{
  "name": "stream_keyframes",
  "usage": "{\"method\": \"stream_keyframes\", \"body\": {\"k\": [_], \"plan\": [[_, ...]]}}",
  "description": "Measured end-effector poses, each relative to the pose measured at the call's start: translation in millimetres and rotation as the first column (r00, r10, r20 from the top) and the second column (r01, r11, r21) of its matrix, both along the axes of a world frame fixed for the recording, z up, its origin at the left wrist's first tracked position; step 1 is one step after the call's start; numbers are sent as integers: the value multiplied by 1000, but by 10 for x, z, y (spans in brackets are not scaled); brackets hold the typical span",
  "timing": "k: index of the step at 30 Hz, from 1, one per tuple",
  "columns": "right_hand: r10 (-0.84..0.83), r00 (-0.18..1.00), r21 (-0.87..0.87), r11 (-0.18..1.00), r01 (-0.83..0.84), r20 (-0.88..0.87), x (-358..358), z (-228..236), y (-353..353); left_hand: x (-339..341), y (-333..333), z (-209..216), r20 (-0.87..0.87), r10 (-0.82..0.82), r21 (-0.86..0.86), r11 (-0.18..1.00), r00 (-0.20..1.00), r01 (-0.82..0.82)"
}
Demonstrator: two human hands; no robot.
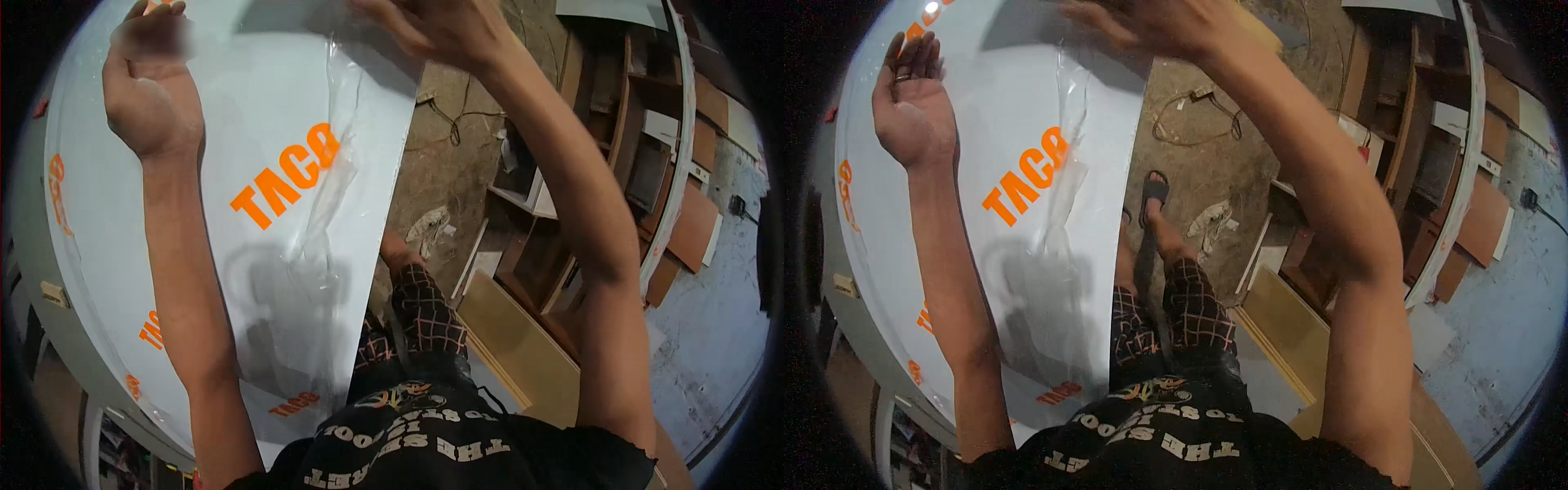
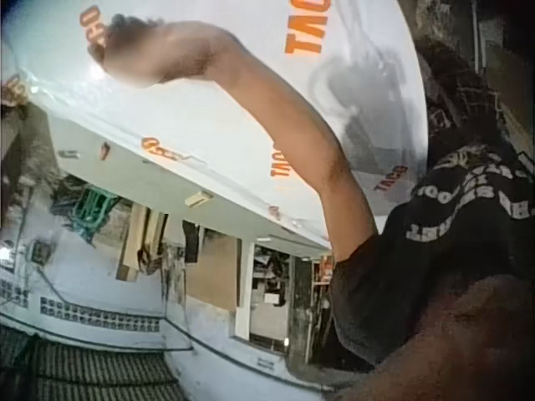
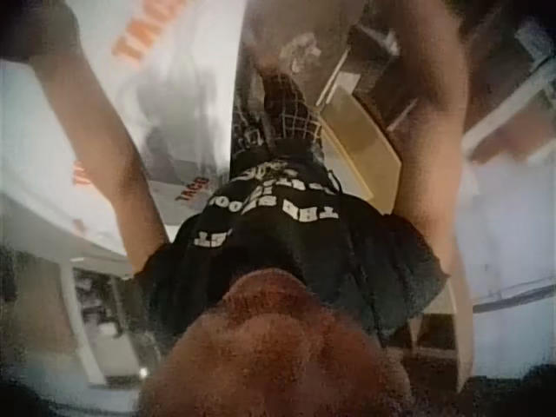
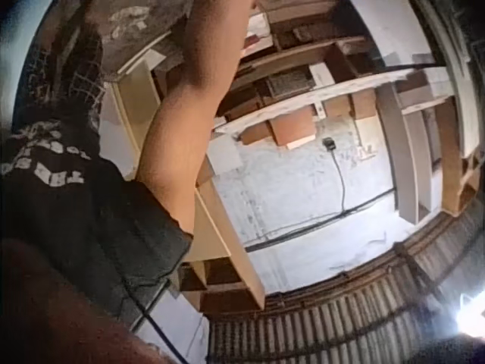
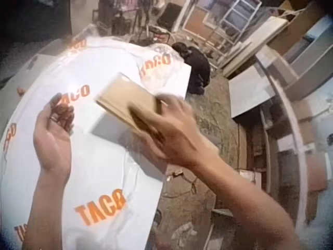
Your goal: The person sands the edge of a laminate sheet on a large curved board using a wooden sanding block.
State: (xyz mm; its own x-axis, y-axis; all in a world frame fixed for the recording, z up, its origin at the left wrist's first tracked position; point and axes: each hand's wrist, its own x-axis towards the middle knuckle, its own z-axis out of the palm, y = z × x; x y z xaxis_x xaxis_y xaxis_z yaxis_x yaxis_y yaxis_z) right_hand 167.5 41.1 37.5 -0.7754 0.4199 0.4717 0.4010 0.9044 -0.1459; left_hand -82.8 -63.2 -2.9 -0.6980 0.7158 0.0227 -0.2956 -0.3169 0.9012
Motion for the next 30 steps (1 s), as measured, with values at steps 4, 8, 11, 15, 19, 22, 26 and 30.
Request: {"method": "stream_keyframes", "body": {"k": [4, 8, 11, 15, 19, 22, 26, 30], "plan": [[-8, 1000, -199, 980, 5, -13, 990, -261, -885, -77, 38, 106, -17, 0, -3, 1000, 1000, -1], [-27, 999, -364, 931, 41, 44, 730, -66, -2181, 288, -39, 233, -160, -9, 112, 993, 987, 27], [-18, 997, -283, 959, -5, -77, 113, -135, -1439, 302, -39, 156, -72, -117, 248, 960, 991, 131], [-25, 1000, -92, 995, 26, 10, 134, -76, -887, 288, -109, 114, -120, -68, 233, 968, 991, 94], [-49, 997, -300, 952, 66, 65, 886, -165, -1613, 200, -73, 340, 65, -59, 212, 976, 996, 44], [-28, 996, -157, 987, 41, 82, 450, -117, -1371, 242, -37, 205, -43, -124, 310, 942, 991, 131], [71, 996, -116, 990, -77, -53, -68, -175, -810, 130, -165, 108, 95, -191, 411, 901, 977, 137], [-22, 994, -197, 979, 43, 107, 903, -128, -1278, 103, -134, 117, 178, -150, 372, 925, 973, 74]]}}
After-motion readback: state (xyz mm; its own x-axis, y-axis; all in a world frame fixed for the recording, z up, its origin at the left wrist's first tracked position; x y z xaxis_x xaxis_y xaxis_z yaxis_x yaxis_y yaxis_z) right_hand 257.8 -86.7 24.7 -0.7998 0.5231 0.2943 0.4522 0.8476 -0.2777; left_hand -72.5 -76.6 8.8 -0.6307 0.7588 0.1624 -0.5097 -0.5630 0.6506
